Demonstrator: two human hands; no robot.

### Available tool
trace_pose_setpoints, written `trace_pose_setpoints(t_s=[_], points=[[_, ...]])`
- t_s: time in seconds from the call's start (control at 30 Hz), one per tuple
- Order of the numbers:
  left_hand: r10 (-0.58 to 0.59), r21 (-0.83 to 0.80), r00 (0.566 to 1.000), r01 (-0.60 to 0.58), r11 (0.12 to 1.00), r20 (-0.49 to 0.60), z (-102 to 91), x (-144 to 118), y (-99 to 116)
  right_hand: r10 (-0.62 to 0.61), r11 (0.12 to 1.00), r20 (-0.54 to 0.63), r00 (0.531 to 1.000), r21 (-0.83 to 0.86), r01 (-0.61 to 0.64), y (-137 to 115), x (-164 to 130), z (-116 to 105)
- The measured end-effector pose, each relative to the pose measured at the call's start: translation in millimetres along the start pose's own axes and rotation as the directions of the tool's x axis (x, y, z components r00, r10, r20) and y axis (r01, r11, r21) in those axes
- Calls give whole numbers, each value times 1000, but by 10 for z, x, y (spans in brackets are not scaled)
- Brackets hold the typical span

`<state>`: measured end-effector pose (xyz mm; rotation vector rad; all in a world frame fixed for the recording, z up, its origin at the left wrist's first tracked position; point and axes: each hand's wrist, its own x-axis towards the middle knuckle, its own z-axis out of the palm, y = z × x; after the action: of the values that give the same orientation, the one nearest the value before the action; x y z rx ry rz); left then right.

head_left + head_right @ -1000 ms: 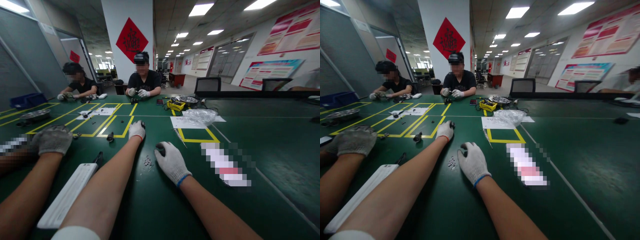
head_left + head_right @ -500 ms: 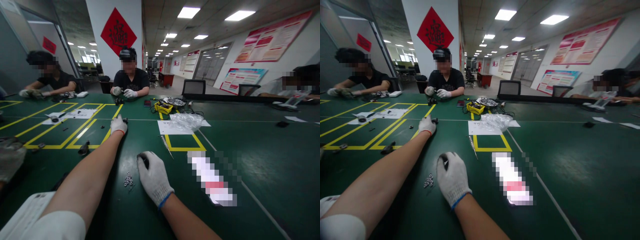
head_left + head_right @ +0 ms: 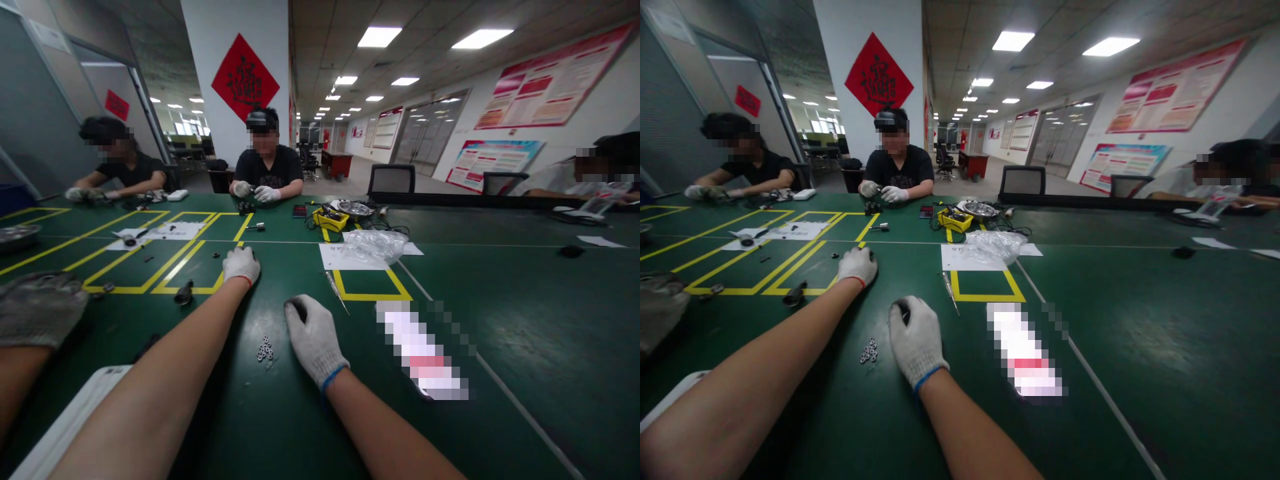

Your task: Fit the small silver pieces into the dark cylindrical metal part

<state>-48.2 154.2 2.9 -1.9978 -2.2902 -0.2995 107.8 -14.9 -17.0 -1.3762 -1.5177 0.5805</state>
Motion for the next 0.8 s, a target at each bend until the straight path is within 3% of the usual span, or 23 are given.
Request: trace_pose_setpoints(t_s=[0.13,0.27,0.37,0.5,0.63,0.8], points=[[13,140,999,-8,990,-38,-131,-199,-158,-6,1000,9,1000,-10,6,29,31,18],[-70,248,995,87,965,-75,-307,-292,-431,-33,999,16,999,-14,34,72,51,44],[-202,236,979,192,953,16,-406,-312,-650,-37,999,-14,999,23,37,108,62,54],[-348,166,918,319,933,192,-467,-354,-862,-49,997,-56,997,49,51,138,70,55],[-273,141,935,246,959,228,-485,-456,-904,-66,997,-61,996,38,68,133,74,50],[-92,101,975,72,992,201,-528,-654,-716,-93,995,-57,994,13,94,114,83,34]])
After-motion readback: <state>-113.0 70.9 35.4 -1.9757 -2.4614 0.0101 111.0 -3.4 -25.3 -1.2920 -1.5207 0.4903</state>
